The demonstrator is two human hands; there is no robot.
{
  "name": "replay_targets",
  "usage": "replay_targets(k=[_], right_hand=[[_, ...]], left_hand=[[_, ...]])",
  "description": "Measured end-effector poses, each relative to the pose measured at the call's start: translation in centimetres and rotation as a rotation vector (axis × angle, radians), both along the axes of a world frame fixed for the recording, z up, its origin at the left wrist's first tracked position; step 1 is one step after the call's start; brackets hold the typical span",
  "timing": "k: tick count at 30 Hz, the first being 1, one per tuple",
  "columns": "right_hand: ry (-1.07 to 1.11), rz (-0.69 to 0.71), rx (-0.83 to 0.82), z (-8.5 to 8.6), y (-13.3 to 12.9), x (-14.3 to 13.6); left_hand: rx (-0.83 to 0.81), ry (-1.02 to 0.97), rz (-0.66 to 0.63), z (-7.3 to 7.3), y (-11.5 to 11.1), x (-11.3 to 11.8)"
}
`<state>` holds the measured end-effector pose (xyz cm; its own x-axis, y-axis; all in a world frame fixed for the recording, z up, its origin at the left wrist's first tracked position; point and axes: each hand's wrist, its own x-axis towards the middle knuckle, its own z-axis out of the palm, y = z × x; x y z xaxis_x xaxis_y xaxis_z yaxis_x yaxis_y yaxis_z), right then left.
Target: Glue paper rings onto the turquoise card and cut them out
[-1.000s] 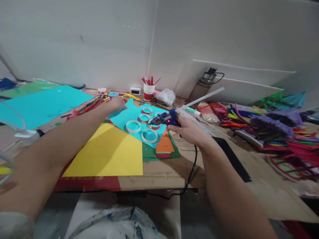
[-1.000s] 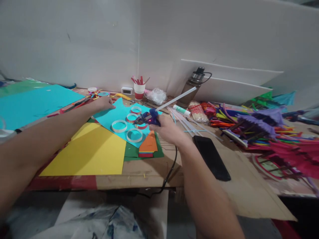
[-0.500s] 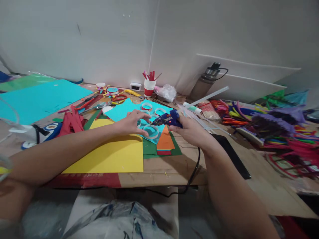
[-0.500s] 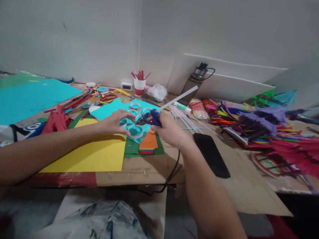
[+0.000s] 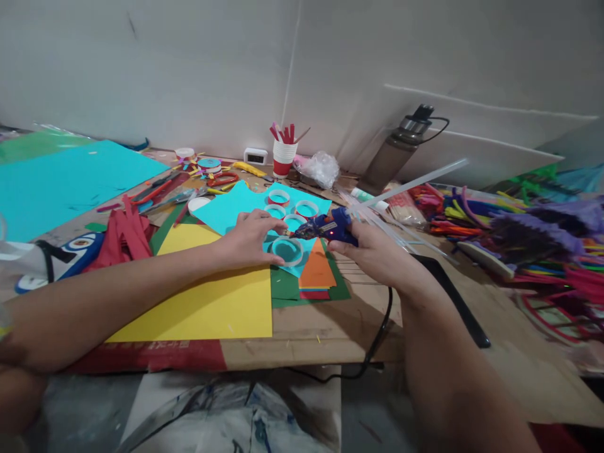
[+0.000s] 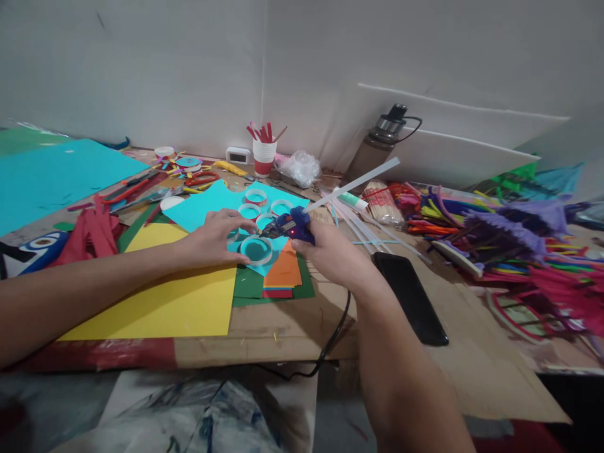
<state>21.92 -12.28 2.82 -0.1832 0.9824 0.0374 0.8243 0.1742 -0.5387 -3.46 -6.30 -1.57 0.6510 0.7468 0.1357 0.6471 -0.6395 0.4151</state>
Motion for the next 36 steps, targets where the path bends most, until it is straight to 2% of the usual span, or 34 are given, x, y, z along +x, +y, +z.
replay_targets(k=[6, 9, 12, 14, 16, 18, 21, 23, 25, 30, 36], right_hand=[[-0.007, 0.012, 0.008, -0.3, 0.1, 0.1], [0.009, 0.025, 0.010, -0.5, 0.0, 0.0], [0.034, 0.045, 0.010, -0.4, 0.0, -0.1], [0.045, 0.063, -0.002, -0.3, 0.0, -0.1], [0.043, 0.058, -0.017, -0.2, 0.0, -0.2], [0.049, 0.049, -0.033, -0.3, 0.0, -0.3], [0.081, 0.068, -0.048, -0.6, 0.0, -0.3], [0.093, 0.075, -0.054, -0.9, 0.1, -0.3], [0.102, 0.079, -0.056, -1.1, 0.2, -0.3], [0.124, 0.099, -0.049, -1.3, 0.2, -0.3], [0.097, 0.101, -0.034, -0.6, 0.1, -0.4]], left_hand=[[0.001, -0.004, -0.012, 0.0, -0.2, -0.1], [0.023, -0.071, 0.001, 0.6, 0.1, -0.7], [0.049, -0.194, 0.084, 1.3, 1.4, -2.0], [0.064, -0.265, 0.190, 1.6, 2.5, -3.0], [0.053, -0.274, 0.284, 1.4, 3.5, -3.9], [0.001, -0.243, 0.318, 1.0, 4.3, -4.6], [-0.090, -0.158, 0.183, 0.7, 4.7, -5.2], [-0.125, -0.066, 0.054, 0.8, 4.7, -5.4], [-0.163, 0.012, -0.017, 1.1, 4.5, -5.5], [-0.208, -0.008, -0.001, 1.3, 4.1, -5.4], [-0.197, -0.004, 0.003, 1.1, 3.2, -4.8]])
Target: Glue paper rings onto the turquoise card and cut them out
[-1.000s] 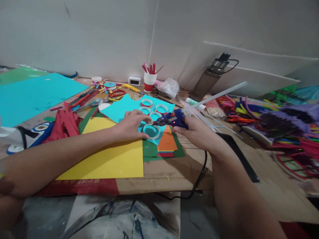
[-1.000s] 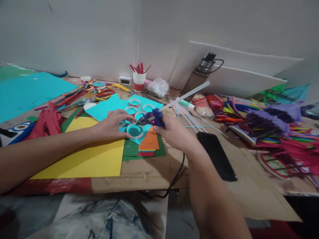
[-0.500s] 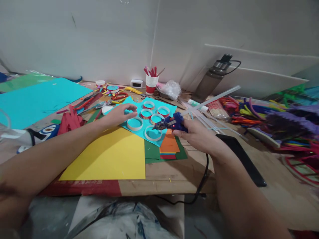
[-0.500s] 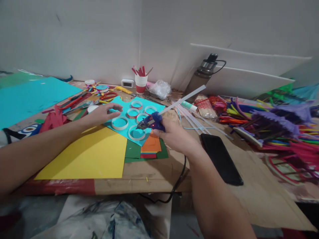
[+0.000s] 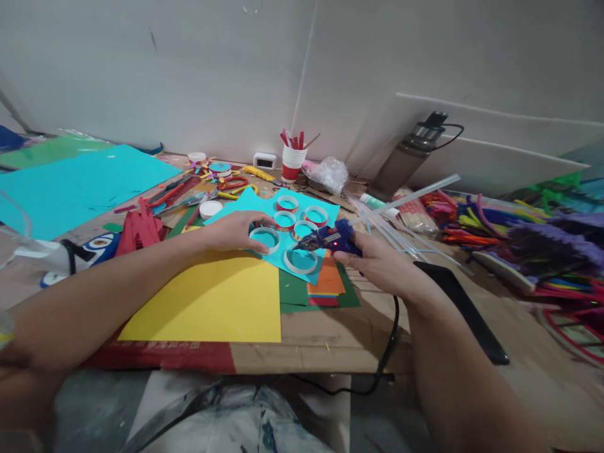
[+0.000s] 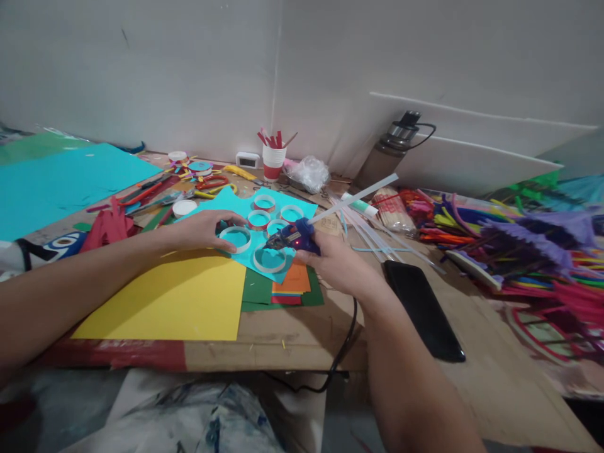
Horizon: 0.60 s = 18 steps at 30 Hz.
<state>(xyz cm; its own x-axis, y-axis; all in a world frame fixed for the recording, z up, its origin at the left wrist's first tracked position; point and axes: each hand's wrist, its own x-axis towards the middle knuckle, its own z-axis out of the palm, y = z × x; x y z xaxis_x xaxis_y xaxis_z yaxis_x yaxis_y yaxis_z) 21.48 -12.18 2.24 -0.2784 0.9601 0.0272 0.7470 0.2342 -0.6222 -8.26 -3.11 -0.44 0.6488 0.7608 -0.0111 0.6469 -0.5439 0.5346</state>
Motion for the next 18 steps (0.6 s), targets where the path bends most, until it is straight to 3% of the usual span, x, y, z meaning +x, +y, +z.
replay_targets(k=[6, 9, 18], right_hand=[[-0.019, -0.007, -0.006, 0.1, 0.1, 0.4], [-0.019, -0.012, -0.001, -0.1, 0.2, 0.6], [-0.040, -0.048, 0.024, 0.3, 0.1, 1.3]], left_hand=[[0.008, -0.002, -0.056, 0.4, -0.7, 0.2], [-0.029, -0.035, -0.019, 0.3, -1.1, 0.5], [0.040, -0.139, 0.044, -1.4, -2.5, 2.3]])
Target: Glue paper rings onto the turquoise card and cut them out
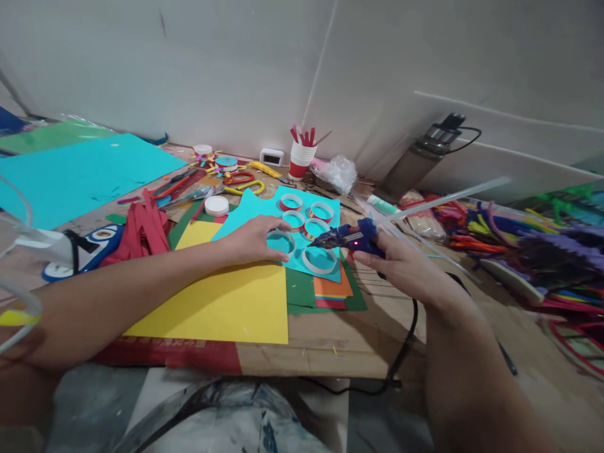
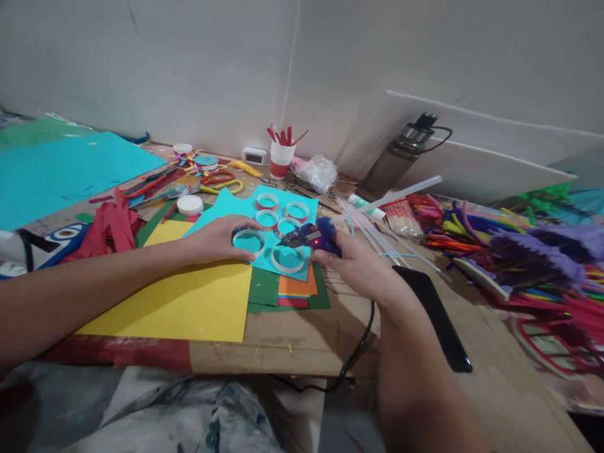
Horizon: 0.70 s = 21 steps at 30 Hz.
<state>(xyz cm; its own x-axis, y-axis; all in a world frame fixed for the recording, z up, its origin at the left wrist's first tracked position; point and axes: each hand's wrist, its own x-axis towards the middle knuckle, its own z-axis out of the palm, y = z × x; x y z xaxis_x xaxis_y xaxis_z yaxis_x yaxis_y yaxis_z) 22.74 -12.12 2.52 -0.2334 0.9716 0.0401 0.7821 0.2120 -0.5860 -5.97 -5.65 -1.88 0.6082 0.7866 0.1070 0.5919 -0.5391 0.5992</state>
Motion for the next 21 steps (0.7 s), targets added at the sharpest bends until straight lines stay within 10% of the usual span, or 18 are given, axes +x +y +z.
replay_targets(k=[12, 21], right_hand=[[-0.114, 0.047, -0.037, 1.7, -0.8, 0.4], [-0.124, -0.035, -0.053, 1.9, -0.9, 1.0]], left_hand=[[-0.003, -0.051, 0.030, 0.3, -0.2, 0.1], [0.069, -0.118, 0.211, 1.6, 4.2, -0.1]])
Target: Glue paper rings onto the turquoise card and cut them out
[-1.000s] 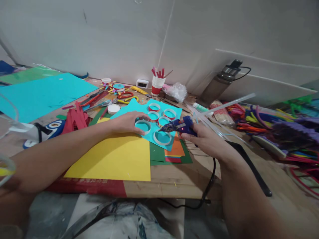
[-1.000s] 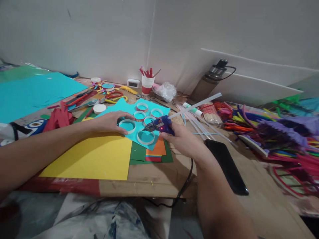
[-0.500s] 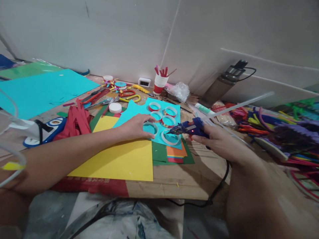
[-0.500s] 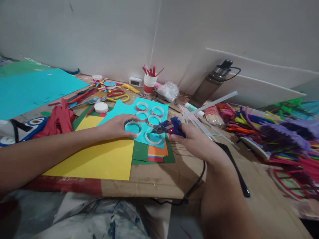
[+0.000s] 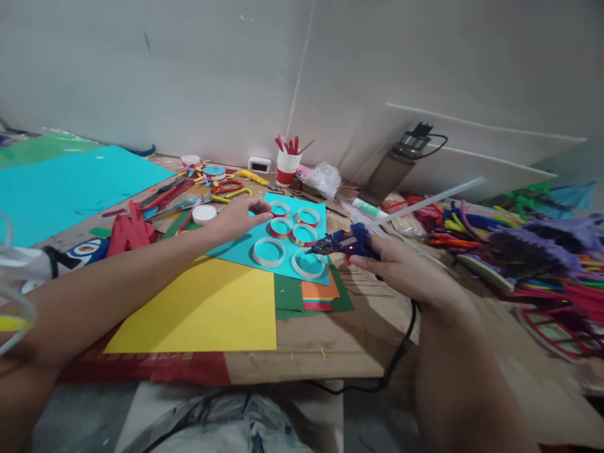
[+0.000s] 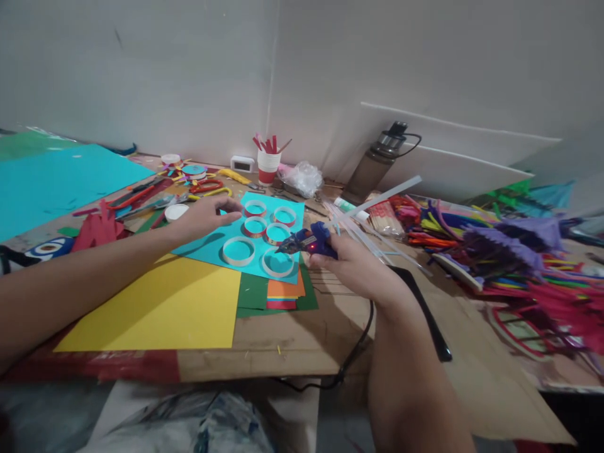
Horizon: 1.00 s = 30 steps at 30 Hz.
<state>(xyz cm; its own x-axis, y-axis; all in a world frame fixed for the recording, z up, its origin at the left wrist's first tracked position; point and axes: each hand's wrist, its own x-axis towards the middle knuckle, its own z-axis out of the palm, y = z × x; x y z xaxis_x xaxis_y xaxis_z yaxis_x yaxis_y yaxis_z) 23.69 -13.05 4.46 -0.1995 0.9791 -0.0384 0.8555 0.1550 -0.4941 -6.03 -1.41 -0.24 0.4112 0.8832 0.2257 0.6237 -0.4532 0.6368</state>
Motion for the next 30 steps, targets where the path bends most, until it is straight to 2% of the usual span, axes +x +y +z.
replay_targets(k=[5, 9, 13, 18, 21, 25, 30], right_hand=[[0.087, 0.024, 0.020, -0.1, 0.2, 0.4], [0.210, -0.040, 0.061, -0.7, 0.4, 1.1], [0.402, -0.108, -0.010, -1.7, 0.7, 1.7], [0.675, -0.201, 0.020, -3.5, 1.7, 1.2], [0.829, -0.175, 0.049, -4.5, 2.4, 0.7], [0.905, -0.177, 0.052, -5.1, 2.7, 0.4], [0.953, -0.167, 0.053, -5.0, 2.7, 0.0]], left_hand=[[0.029, 0.082, -0.067, -0.5, 1.0, 0.7], [0.030, 0.031, 0.044, -1.5, 0.8, 0.1], [0.015, 0.046, 0.103, -2.2, 0.5, -0.4], [0.065, 0.112, 0.064, -2.3, 0.3, -0.4], [0.069, 0.131, 0.045, -2.3, 0.2, -0.5], [0.082, 0.164, 0.033, -2.5, 0.2, -0.7], [0.113, 0.198, 0.051, -2.5, -0.5, -1.1]])
